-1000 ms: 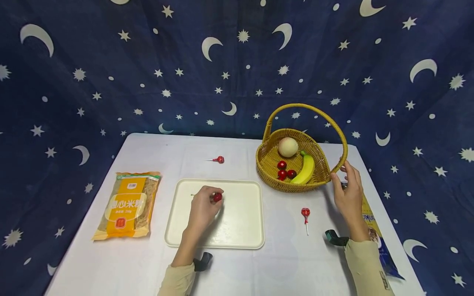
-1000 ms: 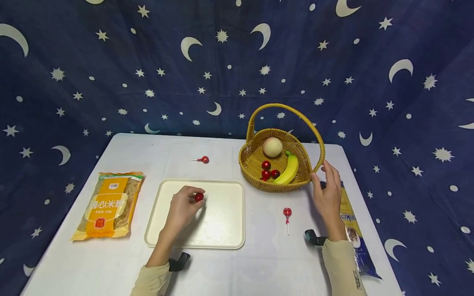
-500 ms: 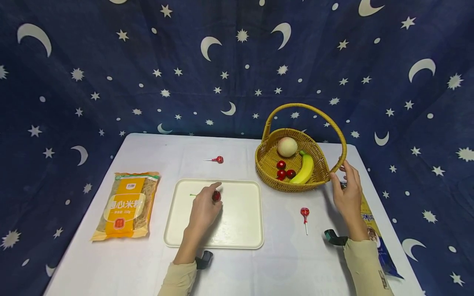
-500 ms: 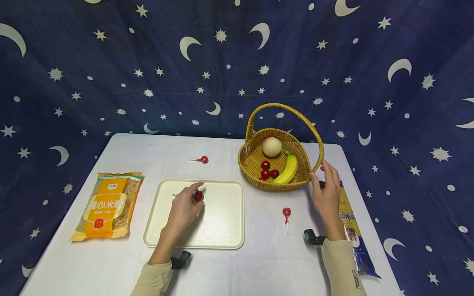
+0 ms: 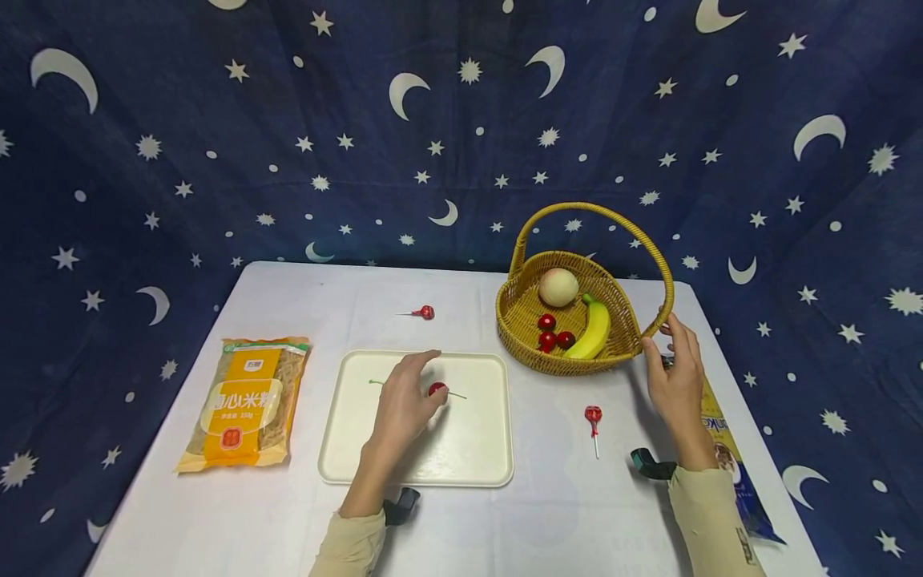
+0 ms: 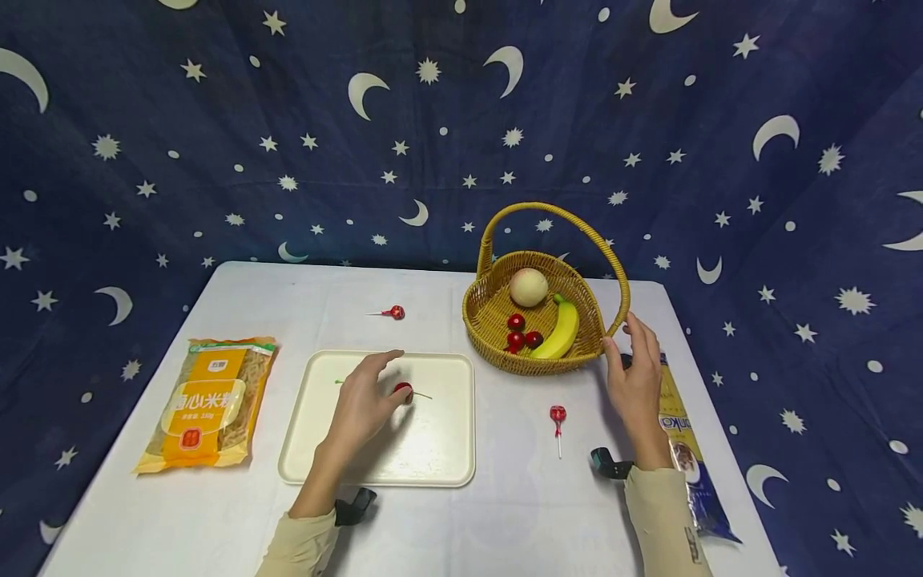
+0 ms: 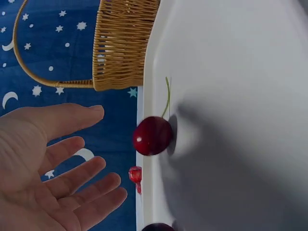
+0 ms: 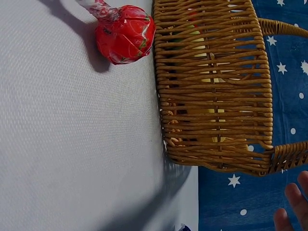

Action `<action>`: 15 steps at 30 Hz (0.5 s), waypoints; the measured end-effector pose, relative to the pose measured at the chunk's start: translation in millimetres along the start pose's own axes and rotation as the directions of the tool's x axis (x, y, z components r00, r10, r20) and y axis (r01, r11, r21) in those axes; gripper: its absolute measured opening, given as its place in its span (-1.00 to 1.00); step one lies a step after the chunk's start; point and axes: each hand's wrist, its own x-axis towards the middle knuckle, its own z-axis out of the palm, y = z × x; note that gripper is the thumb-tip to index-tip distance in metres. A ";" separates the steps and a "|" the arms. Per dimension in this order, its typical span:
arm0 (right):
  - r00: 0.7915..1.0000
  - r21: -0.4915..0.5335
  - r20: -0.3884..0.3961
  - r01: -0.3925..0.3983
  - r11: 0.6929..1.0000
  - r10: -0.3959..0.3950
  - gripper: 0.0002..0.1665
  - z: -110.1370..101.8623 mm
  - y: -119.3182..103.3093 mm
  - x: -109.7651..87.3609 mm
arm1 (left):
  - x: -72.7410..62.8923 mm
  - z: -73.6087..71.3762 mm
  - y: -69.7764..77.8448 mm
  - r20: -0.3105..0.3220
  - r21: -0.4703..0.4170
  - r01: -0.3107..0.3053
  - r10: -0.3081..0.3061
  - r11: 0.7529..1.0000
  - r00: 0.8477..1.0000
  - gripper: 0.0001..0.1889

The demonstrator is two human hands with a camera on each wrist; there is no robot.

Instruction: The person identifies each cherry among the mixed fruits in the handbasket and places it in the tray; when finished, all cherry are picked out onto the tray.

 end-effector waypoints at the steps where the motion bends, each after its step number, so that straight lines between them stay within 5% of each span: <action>1: 1.000 -0.002 0.001 -0.001 1.000 0.001 -0.31 0.0 0.2 -0.1 | 1.1 0.4 1.4 -0.001 -0.003 -0.007 0.007 1.000 1.000 -0.40; 8: 1.000 -0.006 0.001 0.008 1.000 -0.008 -0.32 0.1 1.9 -0.1 | 14.5 6.6 14.3 0.004 -0.034 -0.086 0.086 0.996 0.996 -0.45; 15: 1.000 0.007 -0.001 0.020 1.000 -0.020 -0.29 0.0 1.9 -0.1 | 41.8 17.3 39.5 0.043 -0.058 -0.167 0.170 0.984 0.985 -0.47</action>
